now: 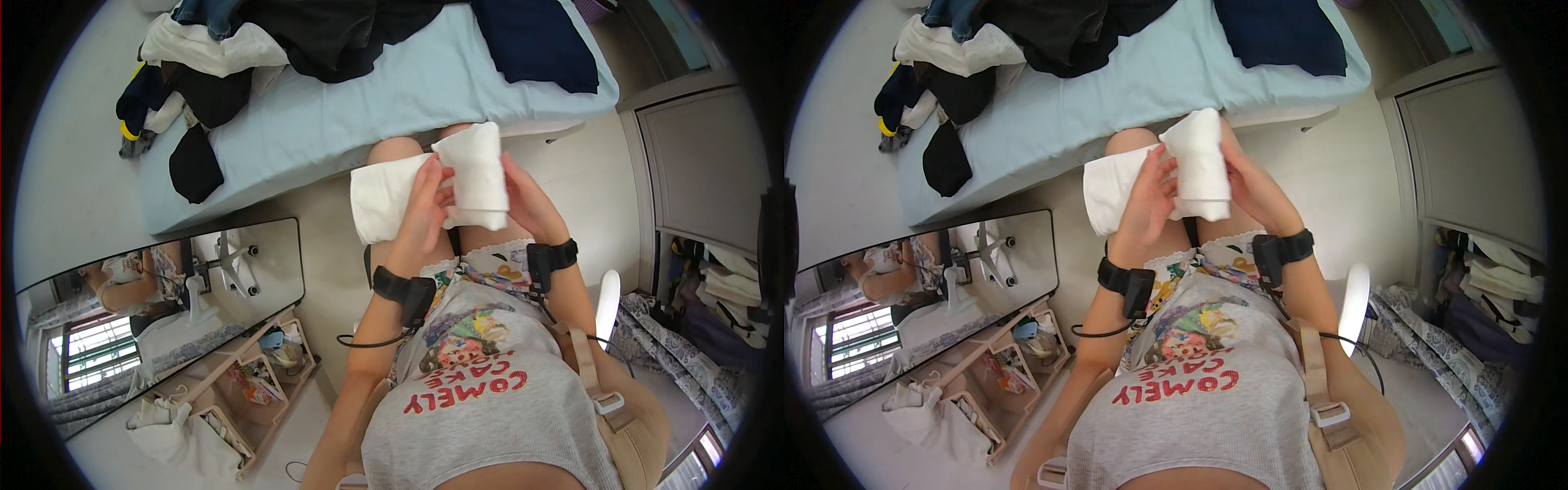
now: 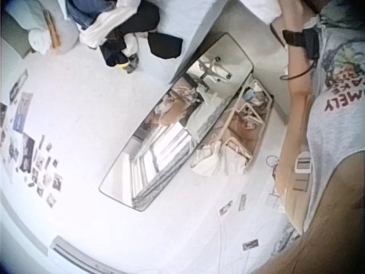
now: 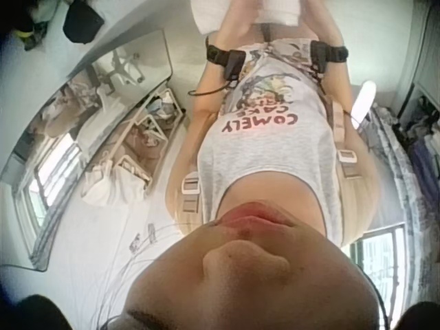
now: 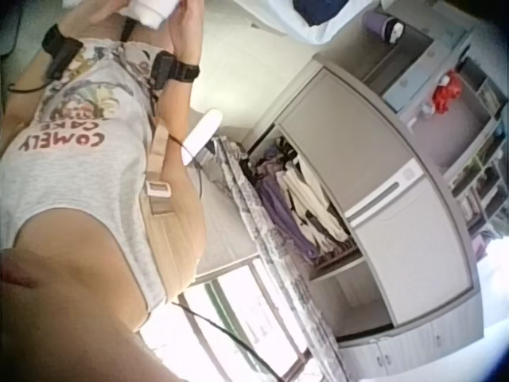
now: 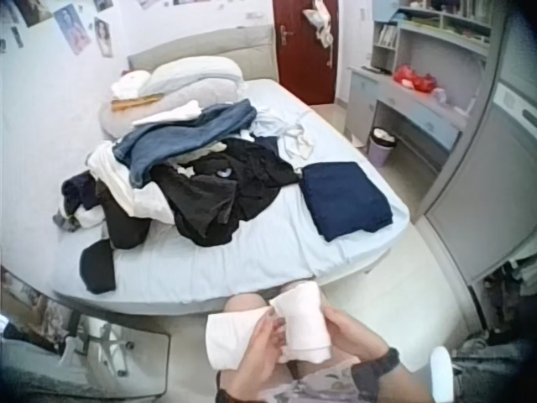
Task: Fold laundry on a bed including t-shirts and black fabric items.
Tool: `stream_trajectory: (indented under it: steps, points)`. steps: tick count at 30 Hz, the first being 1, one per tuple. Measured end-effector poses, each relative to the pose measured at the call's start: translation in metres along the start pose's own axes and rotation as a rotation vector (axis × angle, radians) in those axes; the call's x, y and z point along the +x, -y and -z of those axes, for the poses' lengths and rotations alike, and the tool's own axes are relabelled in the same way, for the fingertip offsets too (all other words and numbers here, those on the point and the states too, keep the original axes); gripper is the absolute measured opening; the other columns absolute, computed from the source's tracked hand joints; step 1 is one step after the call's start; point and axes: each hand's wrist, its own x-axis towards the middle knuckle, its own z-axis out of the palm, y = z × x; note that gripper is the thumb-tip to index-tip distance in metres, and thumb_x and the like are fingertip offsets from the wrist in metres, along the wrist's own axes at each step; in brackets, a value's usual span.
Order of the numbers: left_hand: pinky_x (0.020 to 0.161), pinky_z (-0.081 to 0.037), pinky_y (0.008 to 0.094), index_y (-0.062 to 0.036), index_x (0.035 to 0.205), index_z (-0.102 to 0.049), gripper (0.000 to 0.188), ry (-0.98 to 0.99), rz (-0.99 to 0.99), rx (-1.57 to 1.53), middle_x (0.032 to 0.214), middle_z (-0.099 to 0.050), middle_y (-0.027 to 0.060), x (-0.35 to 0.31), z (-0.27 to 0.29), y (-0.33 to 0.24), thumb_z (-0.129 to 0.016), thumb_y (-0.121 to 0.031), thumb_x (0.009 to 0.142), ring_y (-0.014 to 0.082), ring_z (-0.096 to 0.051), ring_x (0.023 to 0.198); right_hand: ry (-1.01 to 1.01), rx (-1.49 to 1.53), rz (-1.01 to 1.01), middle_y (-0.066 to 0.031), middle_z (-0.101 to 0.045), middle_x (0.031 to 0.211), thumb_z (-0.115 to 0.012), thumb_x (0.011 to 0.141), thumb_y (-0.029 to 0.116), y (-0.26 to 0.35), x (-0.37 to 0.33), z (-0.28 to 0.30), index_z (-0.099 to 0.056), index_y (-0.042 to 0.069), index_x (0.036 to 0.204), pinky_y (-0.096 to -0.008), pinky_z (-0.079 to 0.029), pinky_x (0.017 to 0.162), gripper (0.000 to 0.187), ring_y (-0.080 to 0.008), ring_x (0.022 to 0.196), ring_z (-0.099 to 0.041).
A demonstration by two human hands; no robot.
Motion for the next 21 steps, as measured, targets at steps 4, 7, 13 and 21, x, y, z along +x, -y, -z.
stream_trajectory:
  steps: [4, 7, 13, 21]
  points:
    - [0.088, -0.043, 0.0379, -0.0099, 0.137, -0.030, 0.067, 0.077, -0.036, -0.045, 0.119, -0.046, 0.0074, 0.009, -0.011, 0.014, -0.046, -0.055, 0.090, 0.0198, -0.048, 0.104, 0.068, -0.014, 0.021, -0.0096, -0.051, 0.127, -0.045, 0.095, 0.024, 0.013, -0.013, 0.013, -0.040, -0.001, 0.133, -0.0306, -0.040, 0.097, 0.045, -0.0154, 0.113, -0.051]
    - [0.091, -0.042, 0.0395, -0.0084, 0.134, -0.036, 0.065, 0.065, 0.116, -0.244, 0.117, -0.049, 0.0078, 0.022, 0.001, 0.018, -0.043, -0.057, 0.091, 0.0216, -0.049, 0.107, 0.064, -0.102, 0.094, -0.0090, -0.052, 0.125, -0.051, 0.091, 0.014, -0.009, -0.010, 0.021, -0.040, -0.001, 0.133, -0.0291, -0.041, 0.095, 0.047, -0.0146, 0.111, -0.052]
    - [0.095, -0.042, 0.0342, -0.0042, 0.128, -0.043, 0.063, 0.052, 0.095, -0.209, 0.124, -0.052, 0.0097, 0.007, 0.020, 0.013, -0.035, -0.056, 0.093, 0.0197, -0.052, 0.112, -0.110, -0.495, 0.033, -0.0056, -0.052, 0.119, -0.063, 0.085, 0.013, -0.032, -0.007, 0.003, -0.048, 0.011, 0.131, -0.0222, -0.043, 0.086, 0.048, -0.0110, 0.101, -0.053]
    - [0.085, -0.046, 0.0296, 0.0032, 0.126, -0.041, 0.055, -0.134, -0.231, 0.527, 0.115, -0.056, 0.0123, -0.009, 0.035, -0.008, -0.066, -0.022, 0.085, 0.0182, -0.056, 0.103, -0.199, -1.173, 0.573, -0.0260, -0.031, 0.137, -0.064, 0.084, 0.024, -0.062, 0.008, -0.016, -0.048, 0.013, 0.130, -0.0427, -0.025, 0.106, 0.050, -0.0393, 0.129, -0.029]
